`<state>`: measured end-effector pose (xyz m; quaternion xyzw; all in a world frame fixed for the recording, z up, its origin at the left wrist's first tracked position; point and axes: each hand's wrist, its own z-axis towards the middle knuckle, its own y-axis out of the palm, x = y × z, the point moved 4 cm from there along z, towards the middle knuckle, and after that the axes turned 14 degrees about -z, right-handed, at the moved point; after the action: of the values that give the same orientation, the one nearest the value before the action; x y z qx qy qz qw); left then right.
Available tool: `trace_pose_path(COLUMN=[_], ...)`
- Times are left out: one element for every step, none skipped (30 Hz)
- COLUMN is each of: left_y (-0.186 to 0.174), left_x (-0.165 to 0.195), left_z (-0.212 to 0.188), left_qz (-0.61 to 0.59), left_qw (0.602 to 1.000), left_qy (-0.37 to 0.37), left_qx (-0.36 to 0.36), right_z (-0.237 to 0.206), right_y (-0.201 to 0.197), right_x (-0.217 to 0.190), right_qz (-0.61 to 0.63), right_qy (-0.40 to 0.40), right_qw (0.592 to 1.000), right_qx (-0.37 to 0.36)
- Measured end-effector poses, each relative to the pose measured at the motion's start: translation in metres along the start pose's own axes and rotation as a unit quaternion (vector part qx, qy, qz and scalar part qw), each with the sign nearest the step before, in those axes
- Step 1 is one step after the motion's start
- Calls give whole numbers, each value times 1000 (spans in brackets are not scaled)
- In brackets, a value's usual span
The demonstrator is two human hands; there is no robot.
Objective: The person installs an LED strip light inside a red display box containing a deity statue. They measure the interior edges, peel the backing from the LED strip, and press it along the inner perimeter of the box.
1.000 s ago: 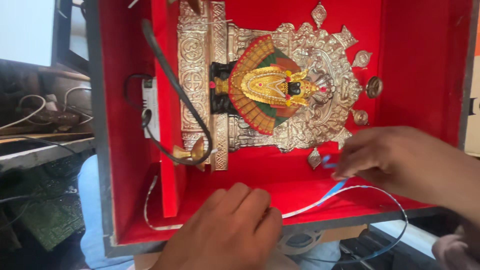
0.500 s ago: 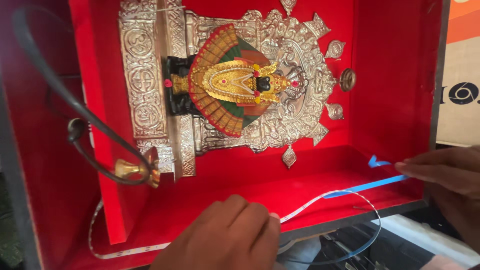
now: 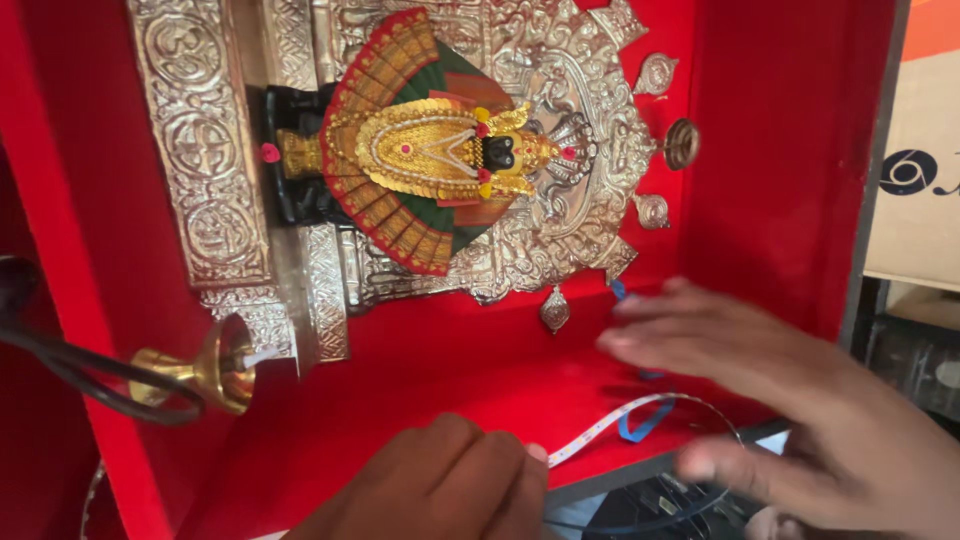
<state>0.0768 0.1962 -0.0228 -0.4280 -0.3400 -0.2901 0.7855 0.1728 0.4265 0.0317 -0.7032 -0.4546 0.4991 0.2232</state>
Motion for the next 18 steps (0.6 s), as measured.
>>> trace_pose_path(left_y=[1,2,1,1,0,1,1,1,2,2,1,2,3,3,5,7,8,9], left_x=[-1,-2,-2,-3,-5,-5,-6,-6,-6,-6,-7,-7,-6,-5,-5,-5,-6,-6], left_z=[-1,-2,-3,-3,-3,-3,-4,-4,-4,-4,-5,-5,-6,-8,-7,-7,-6,-6], left_qz=[6,12,12,11,10,17,25,32,25,16,9,20,29,37,31,28,25,22], left_qw=[1000,1000,1000,1000,1000,999,999,998,999,999,1000,1000,999,999,999,999,1000,1000], left_qy=[8,15,15,17,20,25,30,35,27,19,12,11,10,9,1,-7,-15,-17], left_qx=[-11,-24,-23,-21,-18,-24,-30,-35,-28,-21,-15,-18,-22,-27,-22,-16,-11,-6], right_z=[13,25,34,42,49,54,56,55,54,51,49,46,42,38,34,30,27,23], right_y=[2,6,10,10,9,9,7,4,2,0,-1,-2,-1,1,2,4,4,5], right_x=[-1,-3,-6,-8,-9,-9,-6,-2,2,6,11,15,20,23,28,31,35,38], right_qz=[16,33,52,73,93,114,150,185,220,254,288,322,278,234,199,163,136,108], right_qy=[-13,-26,-37,-48,-60,-73,-54,-33,-24,-15,-18,-21,-16,-10,-12,-13,-24,-34], right_qw=[999,997,994,992,990,986,981,974,966,956,947,936,950,962,970,977,981,984], right_qx=[-29,-58,-86,-90,-92,-96,-112,-128,-137,-144,-142,-141,-139,-138,-138,-138,-138,-139])
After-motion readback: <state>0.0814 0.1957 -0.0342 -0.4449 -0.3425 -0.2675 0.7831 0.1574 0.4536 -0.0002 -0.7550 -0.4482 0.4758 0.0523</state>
